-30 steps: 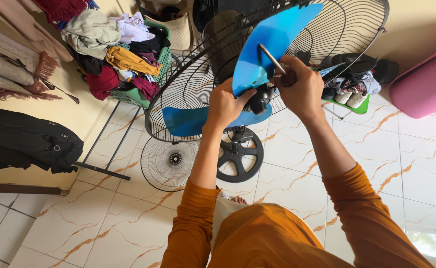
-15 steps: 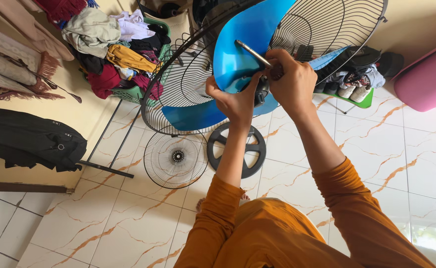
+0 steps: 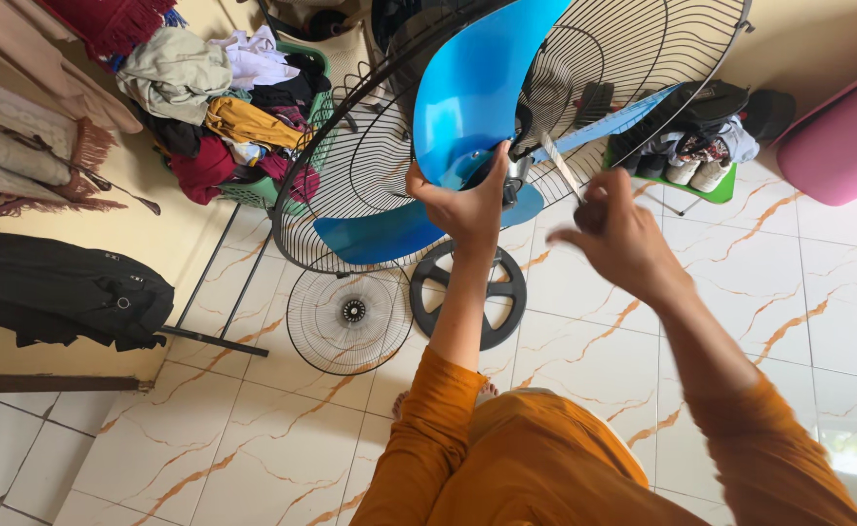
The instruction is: The person uses a screwdriver to unscrew and detach the blue blade assembly from a standing fan, then removes the front grille guard and wipes it clean with a cloth. They then reattach the grille to the fan body.
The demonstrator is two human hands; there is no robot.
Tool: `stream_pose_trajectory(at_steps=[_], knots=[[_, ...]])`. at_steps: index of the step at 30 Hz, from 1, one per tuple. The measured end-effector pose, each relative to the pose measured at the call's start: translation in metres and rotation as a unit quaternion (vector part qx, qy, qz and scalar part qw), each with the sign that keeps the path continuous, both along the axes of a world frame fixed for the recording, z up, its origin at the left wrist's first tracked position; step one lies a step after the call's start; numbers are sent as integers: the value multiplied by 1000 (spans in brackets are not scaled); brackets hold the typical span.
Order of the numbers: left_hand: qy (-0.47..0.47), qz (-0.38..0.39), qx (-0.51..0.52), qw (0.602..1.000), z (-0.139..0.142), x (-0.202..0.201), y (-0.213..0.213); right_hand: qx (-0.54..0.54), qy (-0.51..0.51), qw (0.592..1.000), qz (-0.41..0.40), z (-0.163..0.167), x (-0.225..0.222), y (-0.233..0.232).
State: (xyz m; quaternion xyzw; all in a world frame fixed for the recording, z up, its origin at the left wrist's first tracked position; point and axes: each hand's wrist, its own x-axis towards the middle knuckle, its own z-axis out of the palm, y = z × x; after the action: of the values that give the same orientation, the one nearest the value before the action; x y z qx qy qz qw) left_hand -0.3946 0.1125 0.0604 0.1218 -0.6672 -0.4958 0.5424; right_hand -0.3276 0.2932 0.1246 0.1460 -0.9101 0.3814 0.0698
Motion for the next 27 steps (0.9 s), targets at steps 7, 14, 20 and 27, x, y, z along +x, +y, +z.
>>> stream_pose_trajectory(at_steps=[7,14,20,27], knots=[[9,43,-67,997,-2,4,-4,-9,81,995,62,6,41,40],[-3,31,-64,998,-7,4,-1,66,186,980,9,19,54,21],[-2,0,-60,998,-10,4,-2,64,213,975,-15,20,50,14],[0,16,-66,998,-9,5,-1,77,216,973,-10,25,48,13]])
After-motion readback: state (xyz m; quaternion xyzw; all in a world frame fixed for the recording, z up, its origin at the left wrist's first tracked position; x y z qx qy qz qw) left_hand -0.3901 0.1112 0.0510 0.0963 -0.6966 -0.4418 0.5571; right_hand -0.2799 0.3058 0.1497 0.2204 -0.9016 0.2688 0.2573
